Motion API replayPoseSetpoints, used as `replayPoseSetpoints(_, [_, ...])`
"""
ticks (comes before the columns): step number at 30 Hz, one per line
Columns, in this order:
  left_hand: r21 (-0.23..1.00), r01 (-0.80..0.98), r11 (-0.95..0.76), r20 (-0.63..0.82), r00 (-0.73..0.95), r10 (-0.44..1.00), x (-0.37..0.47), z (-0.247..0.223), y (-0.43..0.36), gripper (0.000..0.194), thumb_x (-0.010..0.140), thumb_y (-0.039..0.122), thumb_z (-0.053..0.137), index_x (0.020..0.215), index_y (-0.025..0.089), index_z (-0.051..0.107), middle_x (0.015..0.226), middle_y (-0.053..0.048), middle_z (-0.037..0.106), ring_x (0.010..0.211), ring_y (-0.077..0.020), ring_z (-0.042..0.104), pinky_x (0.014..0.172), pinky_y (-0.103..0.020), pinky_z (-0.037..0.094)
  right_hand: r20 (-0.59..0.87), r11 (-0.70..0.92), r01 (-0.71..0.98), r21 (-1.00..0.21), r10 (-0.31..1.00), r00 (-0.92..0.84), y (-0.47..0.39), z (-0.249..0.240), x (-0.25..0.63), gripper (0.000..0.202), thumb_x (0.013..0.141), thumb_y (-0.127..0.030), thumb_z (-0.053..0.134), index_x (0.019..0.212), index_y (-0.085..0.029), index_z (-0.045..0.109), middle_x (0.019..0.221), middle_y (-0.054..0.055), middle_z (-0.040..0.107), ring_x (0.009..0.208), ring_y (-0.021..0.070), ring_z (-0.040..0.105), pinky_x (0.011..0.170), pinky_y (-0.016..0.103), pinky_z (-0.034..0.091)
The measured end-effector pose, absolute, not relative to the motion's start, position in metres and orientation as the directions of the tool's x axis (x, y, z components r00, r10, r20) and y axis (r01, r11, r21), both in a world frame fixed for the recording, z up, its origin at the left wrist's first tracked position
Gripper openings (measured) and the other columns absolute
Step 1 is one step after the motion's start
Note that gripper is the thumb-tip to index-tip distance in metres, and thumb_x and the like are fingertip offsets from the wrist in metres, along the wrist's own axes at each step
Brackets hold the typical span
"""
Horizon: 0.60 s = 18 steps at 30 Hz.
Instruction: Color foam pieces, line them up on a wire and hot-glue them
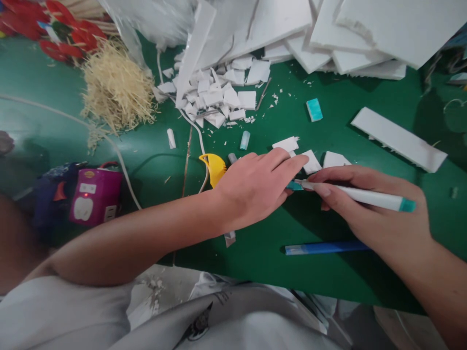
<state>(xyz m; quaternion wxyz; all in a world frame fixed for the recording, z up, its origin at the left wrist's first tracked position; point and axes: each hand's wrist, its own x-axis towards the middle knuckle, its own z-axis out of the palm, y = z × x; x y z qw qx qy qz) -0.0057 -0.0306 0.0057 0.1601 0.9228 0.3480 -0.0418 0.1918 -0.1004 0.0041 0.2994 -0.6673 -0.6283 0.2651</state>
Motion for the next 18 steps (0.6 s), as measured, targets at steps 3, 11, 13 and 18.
replayPoseSetpoints(3, [0.271, 0.650, -0.710, -0.177, 0.759, 0.627, -0.0064, 0.0056, -0.0308, 0.053, 0.103, 0.026, 0.057, 0.154, 0.019, 0.045, 0.140, -0.011, 0.065, 0.116, -0.0235, 0.069, 0.090, -0.036, 0.058, 0.018, -0.031, 0.678, -0.734, 0.998, 0.065, -0.1002, 0.0045, 0.1918, 0.016, 0.096, -0.038, 0.068, 0.089, -0.030, 0.080, 0.074, -0.001, 0.076, 0.063, 0.0161, 0.070, 0.062, 0.029, 0.057])
replayPoseSetpoints(11, [0.273, 0.647, -0.712, -0.166, 0.760, 0.628, -0.0064, 0.0059, -0.0308, 0.052, 0.103, 0.026, 0.056, 0.154, 0.019, 0.046, 0.138, -0.011, 0.065, 0.115, -0.0235, 0.069, 0.088, -0.036, 0.058, 0.011, -0.038, 0.662, -0.749, 0.998, 0.069, -0.1000, 0.0040, 0.1926, 0.017, 0.095, -0.042, 0.069, 0.090, -0.031, 0.081, 0.074, 0.000, 0.077, 0.060, 0.0176, 0.069, 0.060, 0.031, 0.058])
replayPoseSetpoints(13, [0.272, 0.651, -0.708, -0.176, 0.757, 0.629, -0.0058, 0.0066, -0.0309, 0.053, 0.103, 0.026, 0.057, 0.154, 0.019, 0.045, 0.139, -0.010, 0.065, 0.115, -0.0236, 0.070, 0.089, -0.036, 0.059, 0.009, -0.042, 0.668, -0.743, 0.997, 0.073, -0.1002, 0.0042, 0.1924, 0.018, 0.096, -0.042, 0.068, 0.091, -0.031, 0.081, 0.075, 0.000, 0.077, 0.061, 0.0176, 0.070, 0.060, 0.030, 0.058])
replayPoseSetpoints(18, [0.267, 0.654, -0.708, -0.182, 0.756, 0.629, -0.0055, 0.0070, -0.0312, 0.055, 0.102, 0.027, 0.059, 0.155, 0.019, 0.046, 0.139, -0.010, 0.066, 0.116, -0.0239, 0.070, 0.089, -0.036, 0.059, 0.017, -0.030, 0.664, -0.747, 0.998, 0.063, -0.1007, 0.0044, 0.1914, 0.015, 0.095, -0.040, 0.070, 0.090, -0.030, 0.081, 0.078, 0.000, 0.078, 0.062, 0.0166, 0.070, 0.062, 0.029, 0.058])
